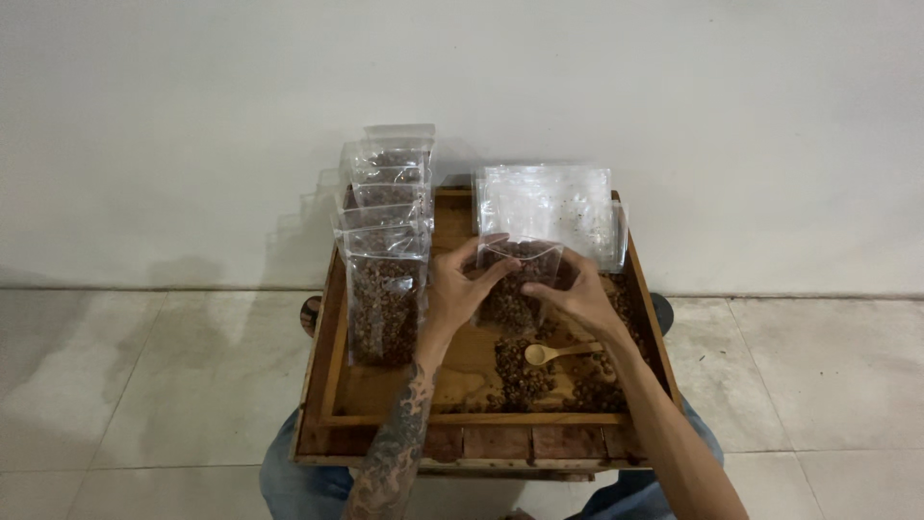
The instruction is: The person scoops brown granules from a wooden tray into clear plastic bags using a wooden spoon. After filling each bag, they seal it and place it in a stack of completed packages.
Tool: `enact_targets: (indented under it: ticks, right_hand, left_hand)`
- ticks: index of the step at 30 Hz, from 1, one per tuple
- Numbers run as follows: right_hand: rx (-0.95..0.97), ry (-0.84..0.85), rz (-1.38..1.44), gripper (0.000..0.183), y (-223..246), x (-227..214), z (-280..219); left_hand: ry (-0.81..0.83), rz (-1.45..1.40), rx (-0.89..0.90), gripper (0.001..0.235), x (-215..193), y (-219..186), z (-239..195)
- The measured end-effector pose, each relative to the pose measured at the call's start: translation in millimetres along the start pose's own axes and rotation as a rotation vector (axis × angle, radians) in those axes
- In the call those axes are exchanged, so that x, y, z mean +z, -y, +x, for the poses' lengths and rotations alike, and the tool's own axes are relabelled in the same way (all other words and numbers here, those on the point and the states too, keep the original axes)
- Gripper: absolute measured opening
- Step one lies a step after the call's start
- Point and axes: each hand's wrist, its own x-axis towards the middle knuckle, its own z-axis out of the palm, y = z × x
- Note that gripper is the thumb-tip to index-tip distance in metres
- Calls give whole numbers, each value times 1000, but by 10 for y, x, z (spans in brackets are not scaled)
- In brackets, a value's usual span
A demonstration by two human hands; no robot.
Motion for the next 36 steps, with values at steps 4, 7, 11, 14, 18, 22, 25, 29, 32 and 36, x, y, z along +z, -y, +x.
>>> enact_targets:
  ticks: [4, 7, 11, 14, 18, 22, 25, 29, 32, 36]
  right_hand:
    - [4, -80, 102, 47, 110, 35, 51]
    - [33, -120, 94, 38, -9, 15, 133]
    - [73, -173, 96, 34, 77, 36, 186]
    - [81, -193, 111, 30, -38, 40, 186]
    - [44, -226, 107, 39, 156, 143, 151]
    - [23, -226, 90, 33, 58, 131, 147]
    - [9, -246, 125, 30, 74, 151, 143]
    - [-50, -259, 110, 21, 39, 149, 154]
    - [-82, -258, 95, 15, -14, 135, 154]
    - [-125, -261, 85, 16, -25, 167, 144]
  left_hand:
    - [-18, 24, 36, 42, 18, -85, 48]
    - [-20, 44, 49, 36, 30, -133, 77]
    - [-55, 9, 0, 28, 33, -160, 131]
    - [-71, -11, 4, 23, 28, -134, 132]
    - [-79, 3, 48, 19, 24, -155, 123]
    - [-55, -50, 78, 30, 27, -57, 111]
    - [0, -78, 107, 45, 44, -134, 112]
    - [-47, -68, 148, 30, 76, -223, 118]
    - [-62, -74, 173, 22, 79, -159, 117]
    - [-79, -45, 183, 16, 86, -157, 127]
